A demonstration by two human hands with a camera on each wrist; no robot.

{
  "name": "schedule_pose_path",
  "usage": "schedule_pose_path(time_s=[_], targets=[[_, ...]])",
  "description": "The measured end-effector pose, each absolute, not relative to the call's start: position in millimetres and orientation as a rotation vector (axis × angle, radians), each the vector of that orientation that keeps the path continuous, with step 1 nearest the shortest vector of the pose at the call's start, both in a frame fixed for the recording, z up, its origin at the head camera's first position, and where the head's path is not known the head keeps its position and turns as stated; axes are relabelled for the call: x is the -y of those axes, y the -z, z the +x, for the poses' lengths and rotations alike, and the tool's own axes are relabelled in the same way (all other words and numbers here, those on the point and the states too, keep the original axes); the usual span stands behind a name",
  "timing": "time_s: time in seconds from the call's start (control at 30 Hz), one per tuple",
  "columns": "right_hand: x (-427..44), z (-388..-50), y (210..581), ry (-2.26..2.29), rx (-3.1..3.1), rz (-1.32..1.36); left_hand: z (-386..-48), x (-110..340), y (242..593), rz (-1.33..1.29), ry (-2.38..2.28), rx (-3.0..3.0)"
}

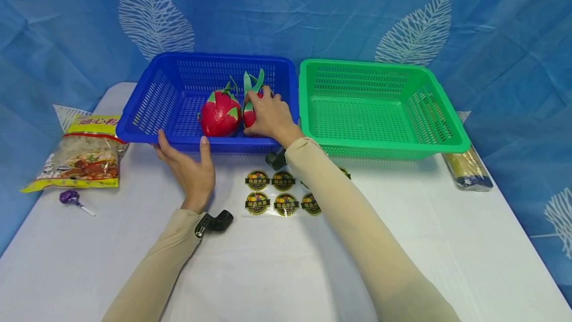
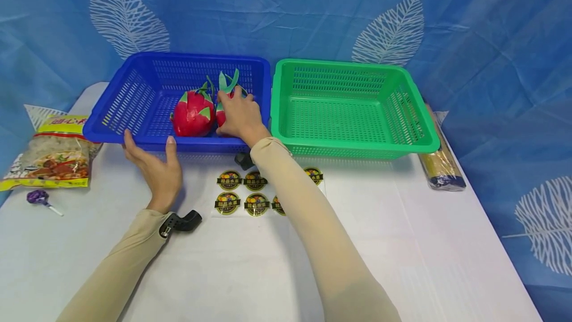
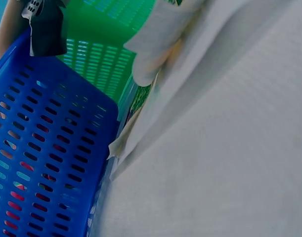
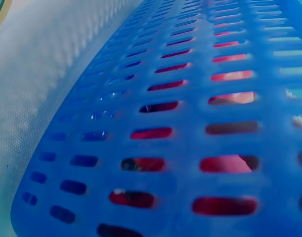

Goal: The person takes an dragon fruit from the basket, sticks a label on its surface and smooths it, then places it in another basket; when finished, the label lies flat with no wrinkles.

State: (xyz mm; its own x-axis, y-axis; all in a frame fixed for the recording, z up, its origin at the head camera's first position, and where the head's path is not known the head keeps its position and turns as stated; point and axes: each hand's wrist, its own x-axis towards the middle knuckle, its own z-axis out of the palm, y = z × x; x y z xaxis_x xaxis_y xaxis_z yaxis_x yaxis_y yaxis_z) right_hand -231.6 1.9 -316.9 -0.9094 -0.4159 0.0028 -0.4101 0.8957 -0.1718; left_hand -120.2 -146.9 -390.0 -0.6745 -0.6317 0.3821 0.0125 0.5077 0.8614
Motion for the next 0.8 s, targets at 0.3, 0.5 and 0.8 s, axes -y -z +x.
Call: schedule_pose_path(time_s=[0.3,0.5,0.8], targets=[[-2.3,-231.8,317.1,0.456,-3.051,-0.545,-120.0,146.0,391.0,0.502,1.162,2.057],[-3.2,-231.8,315.1,0.557,-3.09,-0.484,-120.3,146.6,390.7,0.503,1.16,2.059],[-6.3,-230.7,310.1,0.777,-3.117,-0.459,-120.8,147.0,390.3,0.513,1.141,2.058]])
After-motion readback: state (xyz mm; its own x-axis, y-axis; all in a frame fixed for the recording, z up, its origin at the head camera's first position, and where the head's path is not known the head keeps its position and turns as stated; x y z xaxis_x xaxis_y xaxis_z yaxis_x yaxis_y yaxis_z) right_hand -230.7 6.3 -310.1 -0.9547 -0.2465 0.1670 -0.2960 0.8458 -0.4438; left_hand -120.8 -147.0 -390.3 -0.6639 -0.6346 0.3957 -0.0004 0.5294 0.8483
